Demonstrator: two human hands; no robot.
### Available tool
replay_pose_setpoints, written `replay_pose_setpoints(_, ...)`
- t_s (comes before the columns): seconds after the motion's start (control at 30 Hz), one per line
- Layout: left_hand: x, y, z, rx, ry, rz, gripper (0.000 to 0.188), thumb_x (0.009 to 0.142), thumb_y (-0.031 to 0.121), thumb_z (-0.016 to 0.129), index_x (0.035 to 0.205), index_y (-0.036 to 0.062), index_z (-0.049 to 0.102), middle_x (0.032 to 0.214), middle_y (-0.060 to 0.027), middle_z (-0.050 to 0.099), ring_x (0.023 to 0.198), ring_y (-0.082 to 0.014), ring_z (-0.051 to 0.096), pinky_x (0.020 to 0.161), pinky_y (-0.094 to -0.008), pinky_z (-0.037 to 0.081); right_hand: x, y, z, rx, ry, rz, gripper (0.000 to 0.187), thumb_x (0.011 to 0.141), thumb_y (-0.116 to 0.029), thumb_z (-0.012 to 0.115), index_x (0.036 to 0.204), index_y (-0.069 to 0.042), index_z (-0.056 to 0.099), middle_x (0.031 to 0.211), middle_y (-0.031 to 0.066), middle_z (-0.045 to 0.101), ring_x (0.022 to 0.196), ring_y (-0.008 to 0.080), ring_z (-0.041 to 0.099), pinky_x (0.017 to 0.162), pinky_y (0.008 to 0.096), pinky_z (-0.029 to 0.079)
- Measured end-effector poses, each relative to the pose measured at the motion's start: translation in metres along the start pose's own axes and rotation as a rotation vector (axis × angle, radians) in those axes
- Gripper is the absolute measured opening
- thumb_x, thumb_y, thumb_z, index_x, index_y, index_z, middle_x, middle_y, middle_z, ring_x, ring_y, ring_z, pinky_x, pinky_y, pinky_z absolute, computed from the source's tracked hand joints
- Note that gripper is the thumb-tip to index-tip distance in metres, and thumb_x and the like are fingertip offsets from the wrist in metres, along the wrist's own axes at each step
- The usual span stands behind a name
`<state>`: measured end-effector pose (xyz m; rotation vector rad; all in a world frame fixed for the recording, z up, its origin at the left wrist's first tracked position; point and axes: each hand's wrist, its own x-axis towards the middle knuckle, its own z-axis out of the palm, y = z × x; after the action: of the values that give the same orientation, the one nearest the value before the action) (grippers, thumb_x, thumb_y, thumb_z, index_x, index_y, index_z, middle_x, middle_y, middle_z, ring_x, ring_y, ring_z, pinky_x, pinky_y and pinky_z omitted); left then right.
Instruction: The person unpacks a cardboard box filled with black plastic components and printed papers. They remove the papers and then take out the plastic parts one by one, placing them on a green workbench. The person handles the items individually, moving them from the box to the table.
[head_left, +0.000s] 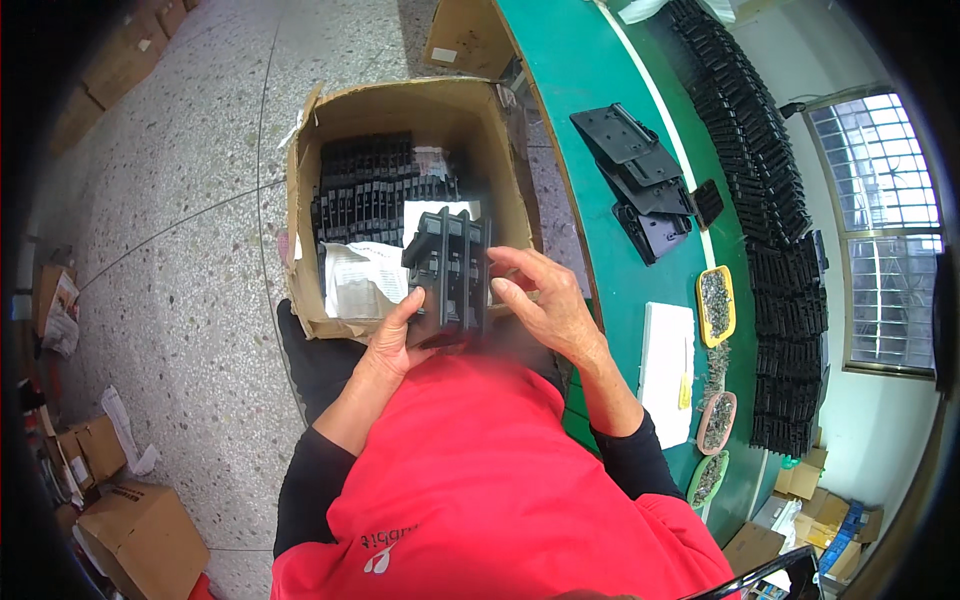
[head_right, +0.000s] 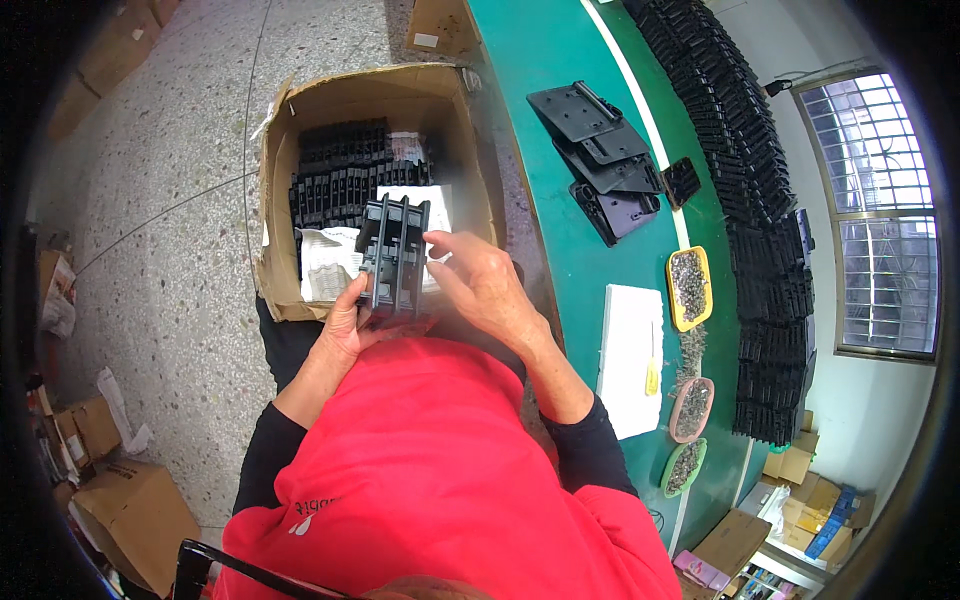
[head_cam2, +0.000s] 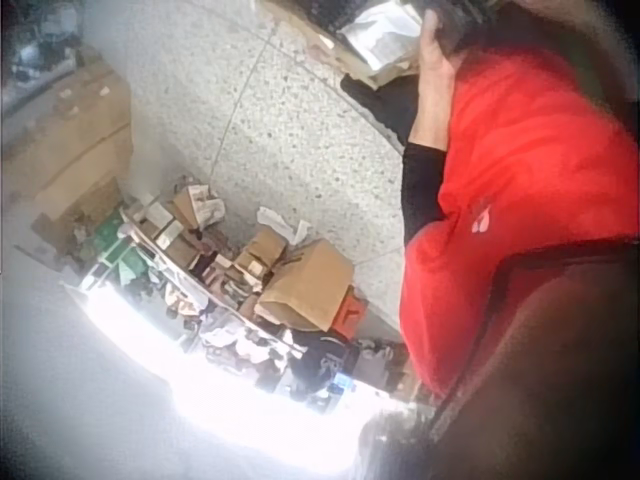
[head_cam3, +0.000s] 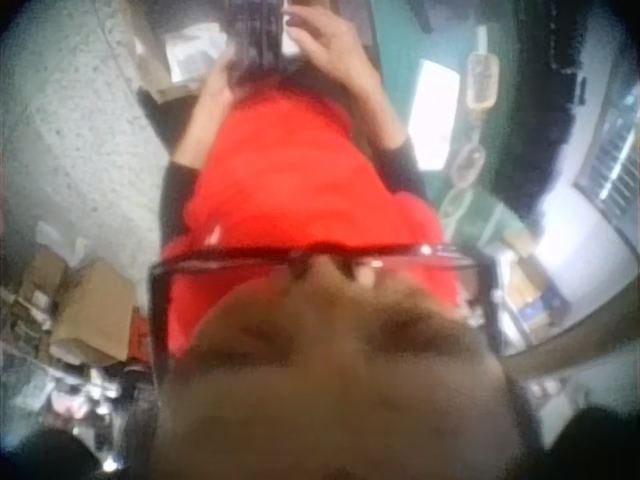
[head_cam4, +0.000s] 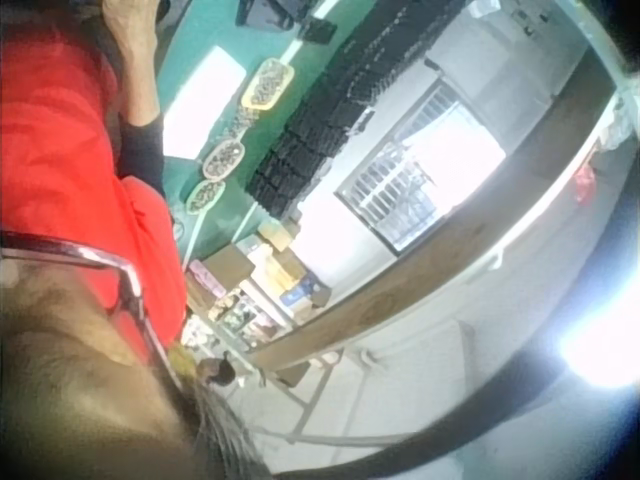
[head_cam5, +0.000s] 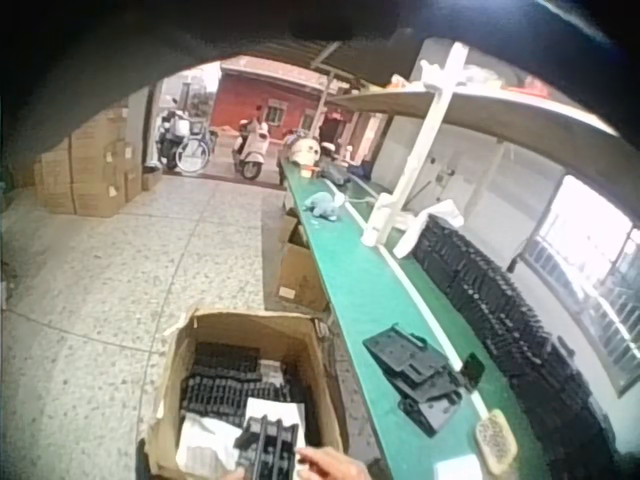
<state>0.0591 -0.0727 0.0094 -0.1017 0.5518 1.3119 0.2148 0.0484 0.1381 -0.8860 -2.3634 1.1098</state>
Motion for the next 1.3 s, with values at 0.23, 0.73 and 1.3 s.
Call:
replay_pose_setpoints(0.23,-0.003,0.001,0.006,0.018,0.015,-0.001,0.069,0.076,0.046,0.069,0.129,0.0075,0.046,0.127,-0.0207,0.048,0.118,-0.0420,0.046,0.093,-0.0675,0.039,-0.004,0.008,-0.003,-0.034,-0.037,0.036,0.032,0.085,-0.008,0.059,0.116,-0.003,0.058,0.097,0.0109,0.064,0.086,0.0173,0.063,0.074,0.0288,0.052)
replay_pose_setpoints(0.73,0.012,-0.012,-0.014,-0.041,-0.094,-0.026,0.065,0.079,0.039,0.069,0.130,0.0054,0.046,0.122,-0.0157,0.057,0.112,-0.0322,0.055,0.097,-0.0527,0.043,-0.010,0.068,-0.062,-0.360,0.461,0.085,0.025,0.080,-0.010,0.061,0.102,0.001,0.061,0.099,0.0189,0.061,0.096,0.0350,0.059,0.084,0.0402,0.046)
replay_pose_setpoints(1.3,0.013,-0.017,-0.012,-0.006,-0.099,-0.037,0.064,0.078,0.036,0.070,0.129,0.0050,0.046,0.119,-0.0161,0.058,0.110,-0.0310,0.057,0.096,-0.0513,0.045,-0.032,0.145,-0.129,-0.789,0.556,0.352,0.041,0.077,-0.023,0.067,0.113,-0.003,0.061,0.121,0.0203,0.053,0.110,0.0361,0.050,0.095,0.0414,0.040)
